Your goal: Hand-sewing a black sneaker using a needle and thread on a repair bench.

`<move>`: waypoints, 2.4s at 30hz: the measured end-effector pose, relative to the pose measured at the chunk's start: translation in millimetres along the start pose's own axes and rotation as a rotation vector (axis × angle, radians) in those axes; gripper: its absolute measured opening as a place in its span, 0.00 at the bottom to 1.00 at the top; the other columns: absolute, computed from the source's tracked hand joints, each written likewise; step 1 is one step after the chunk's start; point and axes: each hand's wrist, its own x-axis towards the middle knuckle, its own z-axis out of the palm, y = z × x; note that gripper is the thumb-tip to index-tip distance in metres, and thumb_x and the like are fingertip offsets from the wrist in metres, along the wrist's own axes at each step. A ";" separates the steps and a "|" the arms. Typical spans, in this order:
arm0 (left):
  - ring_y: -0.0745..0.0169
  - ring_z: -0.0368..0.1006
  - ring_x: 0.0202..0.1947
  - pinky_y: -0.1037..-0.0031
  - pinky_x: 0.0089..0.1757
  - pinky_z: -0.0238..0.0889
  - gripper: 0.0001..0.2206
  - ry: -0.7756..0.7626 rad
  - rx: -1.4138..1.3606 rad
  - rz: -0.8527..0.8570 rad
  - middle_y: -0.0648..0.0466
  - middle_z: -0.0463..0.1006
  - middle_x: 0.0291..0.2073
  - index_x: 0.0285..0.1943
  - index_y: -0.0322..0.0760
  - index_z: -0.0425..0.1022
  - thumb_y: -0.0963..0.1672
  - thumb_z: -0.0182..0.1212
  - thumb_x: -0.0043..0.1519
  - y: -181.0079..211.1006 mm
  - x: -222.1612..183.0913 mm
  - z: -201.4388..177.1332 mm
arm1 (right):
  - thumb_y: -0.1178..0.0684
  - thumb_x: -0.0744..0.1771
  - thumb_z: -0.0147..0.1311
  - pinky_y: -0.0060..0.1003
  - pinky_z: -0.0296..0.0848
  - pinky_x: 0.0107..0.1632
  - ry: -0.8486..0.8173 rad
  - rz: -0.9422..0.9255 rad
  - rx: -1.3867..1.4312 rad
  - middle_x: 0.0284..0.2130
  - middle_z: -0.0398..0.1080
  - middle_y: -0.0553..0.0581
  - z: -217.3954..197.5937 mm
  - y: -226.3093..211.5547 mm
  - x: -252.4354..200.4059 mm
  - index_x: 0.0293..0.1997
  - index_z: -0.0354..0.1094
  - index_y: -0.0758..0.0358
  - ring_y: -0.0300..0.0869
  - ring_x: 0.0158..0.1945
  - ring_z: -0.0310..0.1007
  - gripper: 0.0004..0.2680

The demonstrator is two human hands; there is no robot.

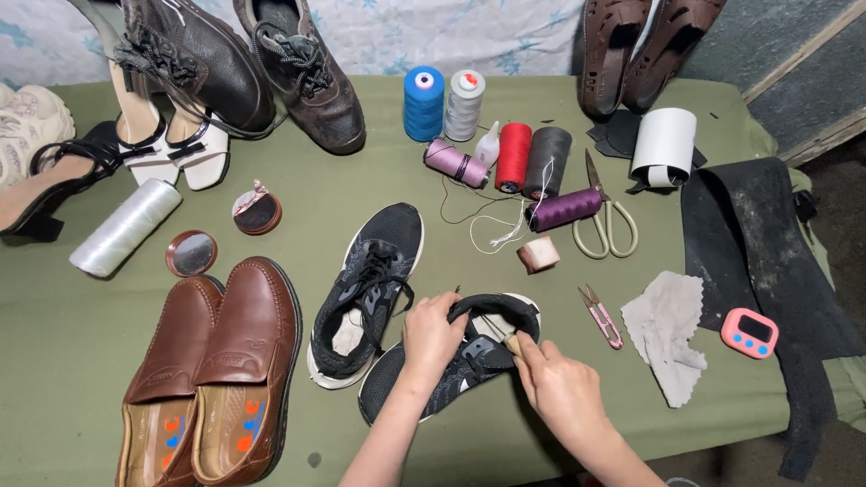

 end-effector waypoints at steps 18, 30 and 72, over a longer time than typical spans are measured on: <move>0.56 0.75 0.37 0.64 0.41 0.70 0.15 0.028 -0.057 0.054 0.56 0.82 0.33 0.44 0.45 0.80 0.40 0.74 0.48 -7.7 -9.1 7.1 | 0.41 0.69 0.48 0.47 0.67 0.15 0.047 0.034 0.037 0.24 0.63 0.49 6.2 -1.1 -11.0 0.59 0.66 0.40 0.51 0.16 0.70 0.13; 0.50 0.68 0.33 0.65 0.37 0.62 0.17 0.261 -0.062 0.348 0.56 0.80 0.34 0.44 0.40 0.78 0.33 0.61 0.48 -4.2 -33.3 13.5 | 0.42 0.69 0.48 0.45 0.65 0.15 0.130 0.032 0.013 0.25 0.61 0.49 18.0 -3.0 -22.2 0.62 0.65 0.41 0.46 0.15 0.68 0.14; 0.71 0.78 0.34 0.79 0.38 0.62 0.18 0.683 0.045 0.780 0.62 0.81 0.36 0.40 0.46 0.85 0.42 0.44 0.69 58.6 -129.9 -7.0 | 0.55 0.67 0.54 0.42 0.77 0.48 0.524 0.117 0.728 0.45 0.75 0.66 176.9 19.8 -163.8 0.56 0.66 0.74 0.53 0.41 0.78 0.15</move>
